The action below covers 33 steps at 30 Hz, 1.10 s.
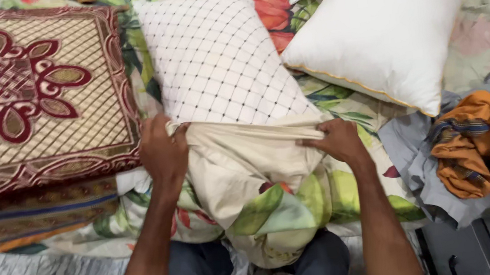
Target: The person places a decorative pillow on a bed, then picks up a pillowcase and inserts a pillow into it. They repeatedly adjust and smooth the pillowcase over the pillow to fit it properly.
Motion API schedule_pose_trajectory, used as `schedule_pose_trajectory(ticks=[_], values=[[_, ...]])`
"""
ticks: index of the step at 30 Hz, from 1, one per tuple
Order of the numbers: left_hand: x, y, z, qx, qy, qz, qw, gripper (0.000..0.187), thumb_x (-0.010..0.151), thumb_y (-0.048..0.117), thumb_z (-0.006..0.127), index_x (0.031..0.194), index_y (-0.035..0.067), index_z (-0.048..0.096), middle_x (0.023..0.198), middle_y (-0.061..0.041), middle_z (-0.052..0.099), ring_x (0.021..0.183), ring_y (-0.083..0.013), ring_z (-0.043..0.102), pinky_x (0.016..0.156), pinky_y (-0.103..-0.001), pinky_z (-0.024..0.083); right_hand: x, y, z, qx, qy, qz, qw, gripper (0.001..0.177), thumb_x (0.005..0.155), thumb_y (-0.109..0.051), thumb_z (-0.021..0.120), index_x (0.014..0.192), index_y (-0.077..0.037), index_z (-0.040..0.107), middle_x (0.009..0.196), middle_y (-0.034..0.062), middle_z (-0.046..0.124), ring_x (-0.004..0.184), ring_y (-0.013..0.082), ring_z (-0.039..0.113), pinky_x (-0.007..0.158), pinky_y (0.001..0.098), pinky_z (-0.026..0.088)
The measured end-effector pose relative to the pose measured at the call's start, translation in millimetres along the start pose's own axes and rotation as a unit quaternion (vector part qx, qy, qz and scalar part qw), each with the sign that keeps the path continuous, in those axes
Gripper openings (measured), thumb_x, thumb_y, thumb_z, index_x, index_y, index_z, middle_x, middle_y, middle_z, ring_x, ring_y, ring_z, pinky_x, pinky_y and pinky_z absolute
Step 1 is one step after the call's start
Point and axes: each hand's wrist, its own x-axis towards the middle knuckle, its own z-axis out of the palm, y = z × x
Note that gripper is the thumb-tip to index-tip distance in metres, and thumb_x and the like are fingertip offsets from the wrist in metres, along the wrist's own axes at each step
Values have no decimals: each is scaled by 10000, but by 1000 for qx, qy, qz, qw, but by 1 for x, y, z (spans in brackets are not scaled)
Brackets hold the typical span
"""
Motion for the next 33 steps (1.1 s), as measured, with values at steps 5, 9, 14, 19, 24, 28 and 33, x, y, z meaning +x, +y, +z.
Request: schedule_pose_trajectory(ticks=[5,9,14,19,24,28,33], values=[[-3,-12,32,36,-29,-61,997,333,918,233,812,1059,-14,639,1073,-179,616,920,-393,653,782,-502,505,17,2,30,111,275,-30,954,540,722,-484,942,722,-11,681,564,103,555,480,252,478,516,392,409],[-12,-42,67,25,4,-62,998,462,895,295,804,1171,-54,680,1071,-248,635,963,-460,641,834,-525,503,53,12,64,166,360,54,917,682,869,-507,892,618,10,526,518,82,382,511,218,320,498,427,297],[-30,-62,94,-137,-111,-270,947,457,924,381,710,1126,-28,683,1058,-217,721,965,-384,691,854,-461,520,53,29,95,533,68,139,832,609,976,-610,603,828,-21,628,694,-2,601,622,107,535,584,330,452],[-38,-67,117,-230,-29,-343,910,433,977,405,634,1111,-4,682,1041,-180,737,920,-315,697,834,-415,510,40,-14,65,552,63,101,825,544,949,-522,657,1111,-5,709,925,7,730,809,99,651,728,307,543],[-70,-136,168,-252,11,-414,874,446,1033,409,568,1177,-5,652,1070,-195,696,958,-303,637,884,-412,483,51,-113,-1,399,207,-125,885,465,937,-388,753,1106,43,719,980,110,774,845,149,692,788,321,559],[-91,-191,187,-353,54,-546,758,444,1055,380,514,1297,16,588,1198,-167,656,1084,-277,610,976,-392,462,46,-206,-6,237,346,-317,851,644,849,-514,861,1119,38,666,942,231,738,851,304,757,737,397,593],[-50,-147,118,-512,106,-526,670,478,1082,345,446,1447,41,509,1357,-132,605,1241,-245,576,1092,-367,435,35,-235,0,187,213,-228,932,598,832,-596,791,1044,-50,667,651,184,666,682,398,695,599,495,501]])
